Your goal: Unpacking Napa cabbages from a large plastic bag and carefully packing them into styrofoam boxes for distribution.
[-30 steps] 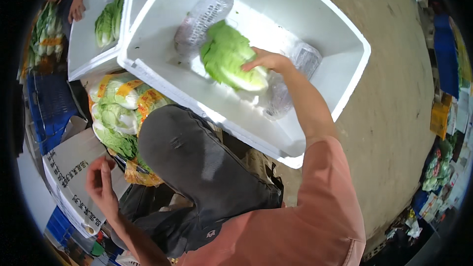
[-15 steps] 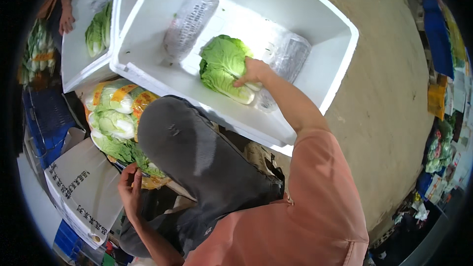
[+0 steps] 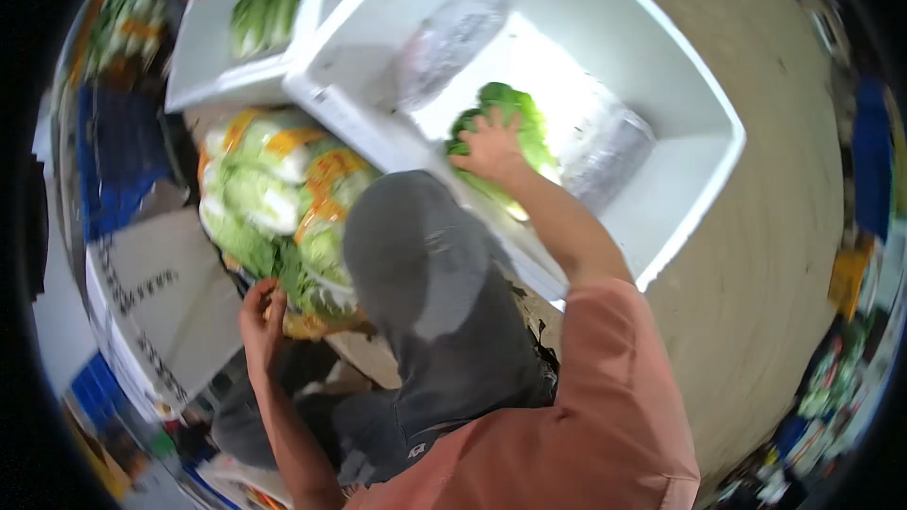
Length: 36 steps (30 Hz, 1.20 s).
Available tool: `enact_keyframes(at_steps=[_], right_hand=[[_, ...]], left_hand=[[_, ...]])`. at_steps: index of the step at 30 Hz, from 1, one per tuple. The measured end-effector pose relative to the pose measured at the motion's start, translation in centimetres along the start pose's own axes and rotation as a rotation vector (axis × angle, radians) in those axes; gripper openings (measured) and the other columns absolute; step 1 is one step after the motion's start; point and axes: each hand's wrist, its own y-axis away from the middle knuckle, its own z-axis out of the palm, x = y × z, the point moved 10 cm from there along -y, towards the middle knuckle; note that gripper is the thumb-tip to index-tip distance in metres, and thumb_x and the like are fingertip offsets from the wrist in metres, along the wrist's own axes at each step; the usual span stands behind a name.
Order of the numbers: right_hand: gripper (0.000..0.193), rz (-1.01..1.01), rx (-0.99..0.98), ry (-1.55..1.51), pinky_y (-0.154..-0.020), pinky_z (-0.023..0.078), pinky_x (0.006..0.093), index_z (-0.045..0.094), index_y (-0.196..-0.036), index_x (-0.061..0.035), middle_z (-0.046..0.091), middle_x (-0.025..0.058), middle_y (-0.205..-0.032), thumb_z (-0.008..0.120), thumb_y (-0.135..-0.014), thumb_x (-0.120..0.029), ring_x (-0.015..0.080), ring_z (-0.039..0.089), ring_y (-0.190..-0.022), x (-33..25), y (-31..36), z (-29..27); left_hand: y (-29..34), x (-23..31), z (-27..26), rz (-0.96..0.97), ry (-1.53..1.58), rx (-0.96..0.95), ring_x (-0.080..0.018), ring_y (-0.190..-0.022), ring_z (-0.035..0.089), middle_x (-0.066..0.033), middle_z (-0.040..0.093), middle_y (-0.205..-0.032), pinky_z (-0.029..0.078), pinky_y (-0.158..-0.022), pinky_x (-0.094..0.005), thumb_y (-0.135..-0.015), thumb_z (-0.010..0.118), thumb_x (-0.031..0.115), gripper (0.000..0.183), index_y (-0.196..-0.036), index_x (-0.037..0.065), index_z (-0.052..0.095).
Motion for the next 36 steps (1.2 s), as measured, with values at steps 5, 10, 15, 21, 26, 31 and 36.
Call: enact_keyframes(at_steps=[5, 10, 15, 21, 26, 31, 36], right_hand=[[0.050, 0.113, -0.125, 0.081, -0.111, 0.017, 0.0754, 0.057, -0.134, -0.0265, 0.037, 0.0120, -0.154, 0.055, -0.091, -0.051, 0.0391, 0.021, -0.148, 3.9, 0.4, 1.1], [0.068, 0.035, 0.259, 0.092, -0.110, 0.011, 0.0781, 0.036, -0.150, -0.0357, 0.029, 0.0209, -0.157, 0.063, -0.088, -0.045, 0.0427, 0.018, -0.149, -0.5, 1.2, -4.4], [0.055, 0.114, 0.890, -0.688, -0.102, 0.046, 0.0430, 0.053, -0.134, 0.0021, 0.055, 0.0239, -0.133, 0.073, -0.089, -0.022, 0.0323, 0.055, -0.123, 0.9, 8.0, -20.9], [0.032, -0.468, 0.440, -0.664, -0.078, 0.055, 0.0311, 0.063, -0.115, 0.0049, 0.070, 0.0140, -0.093, 0.069, -0.090, -0.014, 0.0182, 0.068, -0.085, -18.8, 10.8, -32.7], [0.044, -0.606, 0.031, 0.104, -0.093, 0.054, 0.0429, 0.061, -0.111, 0.0039, 0.068, 0.0247, -0.105, 0.073, -0.082, -0.027, 0.0384, 0.067, -0.100, -32.0, 3.9, -21.0], [0.083, -0.285, 0.033, 0.217, -0.092, 0.050, 0.0608, 0.025, -0.151, -0.0008, 0.038, 0.0273, -0.145, 0.068, -0.084, -0.023, 0.0460, 0.052, -0.124, -32.9, -2.9, -12.3], [0.094, -0.244, -0.104, 0.246, -0.103, 0.045, 0.0449, 0.012, -0.154, 0.0082, 0.045, 0.0348, -0.136, 0.064, -0.082, -0.020, 0.0451, 0.053, -0.123, -33.6, -3.7, -11.5]], left_hand=[[-0.8, -2.3, 0.0, -0.040, -0.008, 0.074, -0.0300, -0.106, 0.067, -0.0203, 0.069, -0.112, 0.051, -0.091, -0.0371, -0.092, 0.069, 0.022, 0.035, -0.118, -0.002, 0.065], [-0.5, -2.4, 1.7, -0.010, 0.012, 0.182, -0.0358, -0.100, 0.067, -0.0245, 0.067, -0.115, 0.052, -0.087, -0.0410, -0.089, 0.071, 0.027, 0.050, -0.126, -0.004, 0.056], [-1.2, -7.0, 9.6, -0.405, 0.338, 0.242, -0.0357, -0.088, 0.064, -0.0243, 0.065, -0.096, 0.052, -0.080, -0.0427, -0.080, 0.078, 0.042, 0.061, -0.111, -0.006, 0.055], [-2.4, -4.1, 6.0, -0.362, 0.244, 0.521, -0.0388, -0.108, 0.054, -0.0273, 0.056, -0.115, 0.042, -0.097, -0.0445, -0.085, 0.072, 0.040, 0.059, -0.116, -0.007, 0.053], [-8.2, -5.9, 4.0, -0.445, 0.567, 0.543, -0.0399, -0.115, 0.055, -0.0280, 0.057, -0.123, 0.042, -0.100, -0.0444, -0.082, 0.075, 0.044, 0.073, -0.125, -0.009, 0.050], [-12.7, -11.2, 8.0, -0.476, 0.841, 0.429, -0.0239, -0.084, 0.051, -0.0151, 0.054, -0.098, 0.038, -0.073, -0.0350, -0.079, 0.080, 0.049, 0.069, -0.109, -0.004, 0.048], [-13.9, -11.0, 9.6, -0.439, 1.020, 0.371, -0.0092, -0.044, 0.042, 0.0011, 0.052, -0.066, 0.030, -0.041, -0.0275, -0.082, 0.080, 0.045, 0.046, -0.084, 0.007, 0.055]])
